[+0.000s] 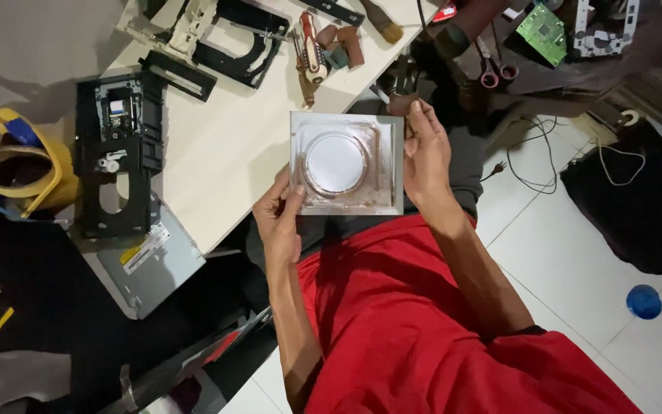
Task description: Sanding a circular plastic component by rubbing it against sandpaper to smooth the surface.
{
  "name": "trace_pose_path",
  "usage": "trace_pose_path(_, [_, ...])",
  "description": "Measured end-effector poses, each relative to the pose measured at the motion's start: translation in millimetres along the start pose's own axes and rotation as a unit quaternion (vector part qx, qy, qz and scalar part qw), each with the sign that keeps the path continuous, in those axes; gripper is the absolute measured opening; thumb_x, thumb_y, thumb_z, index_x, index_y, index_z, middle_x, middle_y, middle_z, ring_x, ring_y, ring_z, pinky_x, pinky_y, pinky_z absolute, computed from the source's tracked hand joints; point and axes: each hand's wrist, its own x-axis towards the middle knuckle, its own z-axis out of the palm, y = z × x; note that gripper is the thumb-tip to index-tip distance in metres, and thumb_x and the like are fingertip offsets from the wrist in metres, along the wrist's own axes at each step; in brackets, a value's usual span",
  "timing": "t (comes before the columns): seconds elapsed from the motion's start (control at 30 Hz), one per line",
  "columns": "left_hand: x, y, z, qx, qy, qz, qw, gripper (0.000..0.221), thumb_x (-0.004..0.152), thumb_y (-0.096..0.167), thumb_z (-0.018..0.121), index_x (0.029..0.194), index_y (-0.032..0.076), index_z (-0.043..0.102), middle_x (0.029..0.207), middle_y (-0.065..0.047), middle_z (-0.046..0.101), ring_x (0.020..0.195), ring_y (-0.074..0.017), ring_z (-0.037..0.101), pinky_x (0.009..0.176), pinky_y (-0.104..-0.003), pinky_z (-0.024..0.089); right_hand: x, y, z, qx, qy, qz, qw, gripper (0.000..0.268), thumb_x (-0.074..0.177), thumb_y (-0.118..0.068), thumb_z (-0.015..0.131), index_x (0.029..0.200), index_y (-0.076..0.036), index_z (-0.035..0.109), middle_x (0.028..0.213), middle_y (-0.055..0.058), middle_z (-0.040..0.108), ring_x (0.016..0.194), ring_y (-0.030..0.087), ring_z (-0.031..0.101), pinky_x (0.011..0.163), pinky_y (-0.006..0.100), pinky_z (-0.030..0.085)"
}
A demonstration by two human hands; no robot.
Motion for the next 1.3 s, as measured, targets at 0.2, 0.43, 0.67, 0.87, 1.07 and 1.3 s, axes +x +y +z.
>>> trace_pose_path(0.2, [-0.3, -10.9, 0.2, 0.040, 0.030, 0.004, 0.999, 0.040, 0.100, 0.012, 0.067, 0.138, 0.005, 0.061, 0.138, -0.015, 0.063, 0.124, -0.0183, 0.053, 0.112, -0.047, 0.043, 6.8, 10.0, -12.2, 0.003, -0.019, -0.013, 1.000, 0.033, 0.111, -0.033, 0.054, 0.138, -0.013, 0.057, 0.133, 0.005, 0.064, 0.101, 0.002, 0.050, 0.070, 0.019, 0.034])
trace_pose_path(0.43, [-0.4, 13.6, 14.5, 0.046, 0.039, -0.040, 0.997, 0.037, 0.102, 0.022, 0.065, 0.137, 0.008, 0.063, 0.135, -0.013, 0.066, 0.122, -0.0187, 0.060, 0.107, -0.043, 0.049, -11.7, -21.2, 15.6, -0.009, -0.013, -0.040, 0.999, 0.030, 0.113, -0.029, 0.050, 0.133, -0.010, 0.061, 0.082, -0.002, 0.056, 0.074, 0.005, 0.048, 0.071, 0.025, 0.042])
trace_pose_path(0.67, [-1.8, -40.1, -3.0, -0.145, 0.062, -0.133, 0.978, 0.069, 0.099, 0.049, 0.055, 0.144, -0.002, 0.051, 0.145, -0.028, 0.050, 0.133, -0.0383, 0.049, 0.108, -0.056, 0.044, 0.9, 0.4, -5.2, 0.007, 0.011, -0.038, 0.999, 0.039, 0.112, -0.029, 0.055, 0.145, -0.009, 0.051, 0.108, -0.002, 0.063, 0.074, 0.004, 0.040, 0.069, 0.024, 0.041])
trace_pose_path(0.87, [-7.4, 15.6, 14.5, -0.106, -0.074, 0.019, 0.991, 0.027, 0.082, 0.008, 0.079, 0.108, 0.004, 0.072, 0.099, -0.009, 0.071, 0.097, -0.0134, 0.059, 0.092, -0.035, 0.051, -10.6, -10.6, 14.5, 0.004, -0.003, -0.054, 0.999, 0.033, 0.112, -0.027, 0.054, 0.140, -0.011, 0.056, 0.123, -0.001, 0.066, 0.078, 0.003, 0.049, 0.078, 0.024, 0.047])
trace_pose_path(1.07, [-1.8, -26.8, 2.7, -0.126, -0.026, 0.026, 0.991, 0.031, 0.085, 0.004, 0.078, 0.116, 0.000, 0.073, 0.112, -0.012, 0.074, 0.103, -0.0142, 0.060, 0.090, -0.037, 0.054, -15.1, -19.2, 20.9, -0.001, -0.018, -0.046, 0.999, 0.020, 0.110, -0.026, 0.056, 0.125, -0.013, 0.063, 0.126, 0.005, 0.068, 0.121, 0.014, 0.062, 0.111, 0.038, 0.049])
trace_pose_path(1.3, [-1.6, 3.1, 8.6, -0.106, 0.012, 0.012, 0.994, 0.029, 0.092, 0.012, 0.076, 0.120, 0.003, 0.072, 0.116, -0.010, 0.074, 0.108, -0.0121, 0.055, 0.098, -0.036, 0.048, -14.0, -33.4, 30.2, -0.062, -0.057, 0.000, 0.996, 0.019, 0.108, -0.030, 0.062, 0.123, -0.021, 0.068, 0.125, 0.001, 0.069, 0.131, 0.017, 0.057, 0.117, 0.051, 0.035])
